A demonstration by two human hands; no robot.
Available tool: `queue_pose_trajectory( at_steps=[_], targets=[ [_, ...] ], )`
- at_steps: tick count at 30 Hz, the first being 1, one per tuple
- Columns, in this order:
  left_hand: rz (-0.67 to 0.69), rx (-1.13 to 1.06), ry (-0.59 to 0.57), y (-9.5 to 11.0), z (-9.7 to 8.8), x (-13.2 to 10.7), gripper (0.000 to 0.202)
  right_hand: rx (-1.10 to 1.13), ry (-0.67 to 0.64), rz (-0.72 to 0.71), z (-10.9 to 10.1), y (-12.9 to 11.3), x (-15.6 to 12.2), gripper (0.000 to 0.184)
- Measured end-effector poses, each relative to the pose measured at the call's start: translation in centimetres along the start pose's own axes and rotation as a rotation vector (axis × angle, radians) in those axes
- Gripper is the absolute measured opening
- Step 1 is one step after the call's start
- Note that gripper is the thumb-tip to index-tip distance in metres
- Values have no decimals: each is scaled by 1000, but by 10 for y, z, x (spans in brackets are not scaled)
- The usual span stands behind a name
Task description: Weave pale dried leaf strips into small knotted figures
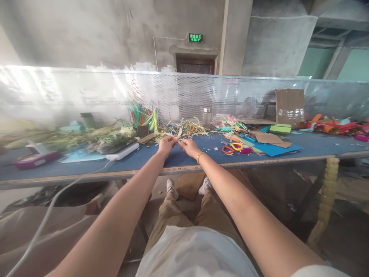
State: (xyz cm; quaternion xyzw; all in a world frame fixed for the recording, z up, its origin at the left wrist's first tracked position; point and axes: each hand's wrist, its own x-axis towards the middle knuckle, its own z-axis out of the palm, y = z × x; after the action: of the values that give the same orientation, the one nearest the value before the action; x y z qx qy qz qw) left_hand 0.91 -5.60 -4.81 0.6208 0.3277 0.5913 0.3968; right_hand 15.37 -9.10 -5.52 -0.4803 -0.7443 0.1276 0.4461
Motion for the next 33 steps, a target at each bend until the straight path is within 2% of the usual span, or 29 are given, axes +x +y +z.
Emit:
queue_pose_trajectory(
  at_steps=[5,10,14,20,29,33],
  targets=[
    [-44,-40,12,-3,0,2,34,47,-18,-5,-1,0,-2,28],
    [-138,-26,-150,-1,-5,-4,36,-79,-40,34,-4,-2,-6,24],
    [-141,-44,-201,2,-3,-8,36,-111,21,109,-6,0,-6,22],
    [-162,3,-82,1,0,-7,29,-120,99,161,-7,5,-3,23],
    [-69,109,-122,-8,-5,-2,31,-150,147,173,-8,8,-3,23],
    [-25,205,-67,-10,-8,0,27,-176,177,158,-9,10,-2,22]
  ],
)
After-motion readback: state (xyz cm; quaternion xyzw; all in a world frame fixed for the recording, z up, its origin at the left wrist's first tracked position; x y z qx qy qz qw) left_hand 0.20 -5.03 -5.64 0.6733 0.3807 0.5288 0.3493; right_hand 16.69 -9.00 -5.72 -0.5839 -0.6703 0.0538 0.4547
